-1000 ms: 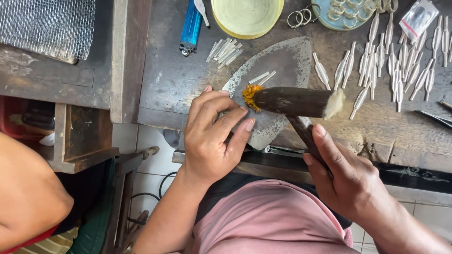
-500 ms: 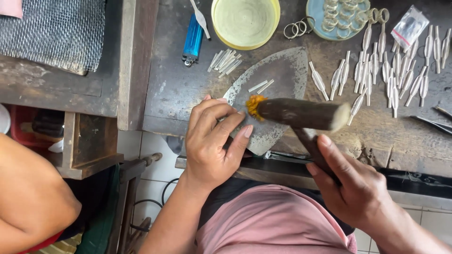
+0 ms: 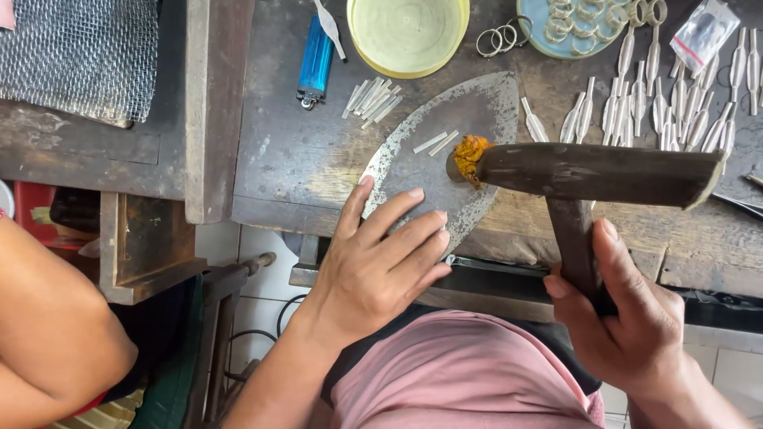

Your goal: Hammering and shaping small silver wire components on a metal anvil at a jewelry workshop.

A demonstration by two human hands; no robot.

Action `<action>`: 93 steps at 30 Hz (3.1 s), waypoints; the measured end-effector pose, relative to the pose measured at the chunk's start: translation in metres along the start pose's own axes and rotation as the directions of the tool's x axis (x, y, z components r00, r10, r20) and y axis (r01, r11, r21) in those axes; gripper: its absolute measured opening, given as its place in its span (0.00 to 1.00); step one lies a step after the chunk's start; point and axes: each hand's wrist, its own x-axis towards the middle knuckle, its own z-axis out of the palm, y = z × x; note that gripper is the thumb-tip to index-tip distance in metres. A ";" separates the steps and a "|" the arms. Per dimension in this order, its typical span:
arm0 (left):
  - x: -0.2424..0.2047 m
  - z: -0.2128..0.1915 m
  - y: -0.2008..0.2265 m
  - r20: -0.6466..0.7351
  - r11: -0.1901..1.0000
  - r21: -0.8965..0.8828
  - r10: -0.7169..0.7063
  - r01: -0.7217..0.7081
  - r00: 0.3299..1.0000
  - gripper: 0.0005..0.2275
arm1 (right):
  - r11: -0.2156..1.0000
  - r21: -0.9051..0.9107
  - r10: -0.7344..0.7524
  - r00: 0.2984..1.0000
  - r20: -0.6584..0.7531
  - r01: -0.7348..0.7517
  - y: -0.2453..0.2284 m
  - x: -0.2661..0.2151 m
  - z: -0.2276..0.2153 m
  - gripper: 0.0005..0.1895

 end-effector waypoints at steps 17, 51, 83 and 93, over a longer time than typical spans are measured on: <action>0.029 0.005 -0.011 -0.163 0.978 0.052 -0.191 0.202 0.968 0.04 | 1.000 -0.009 -0.030 0.999 -0.023 0.029 0.006 -0.009 -0.005 0.29; 0.004 0.004 -0.003 -0.372 0.963 -0.231 -0.217 0.137 0.903 0.04 | 0.974 -0.051 -0.207 0.955 0.213 0.223 -0.017 0.016 0.008 0.29; 0.004 0.005 -0.001 -0.189 0.985 -0.020 -0.173 0.173 0.967 0.13 | 0.996 0.034 -0.077 0.997 -0.013 0.077 0.001 0.004 0.012 0.30; 0.002 -0.006 -0.006 0.073 0.999 -0.052 -0.013 0.017 0.997 0.14 | 0.782 0.595 0.094 0.979 0.180 -0.185 -0.015 0.040 0.016 0.35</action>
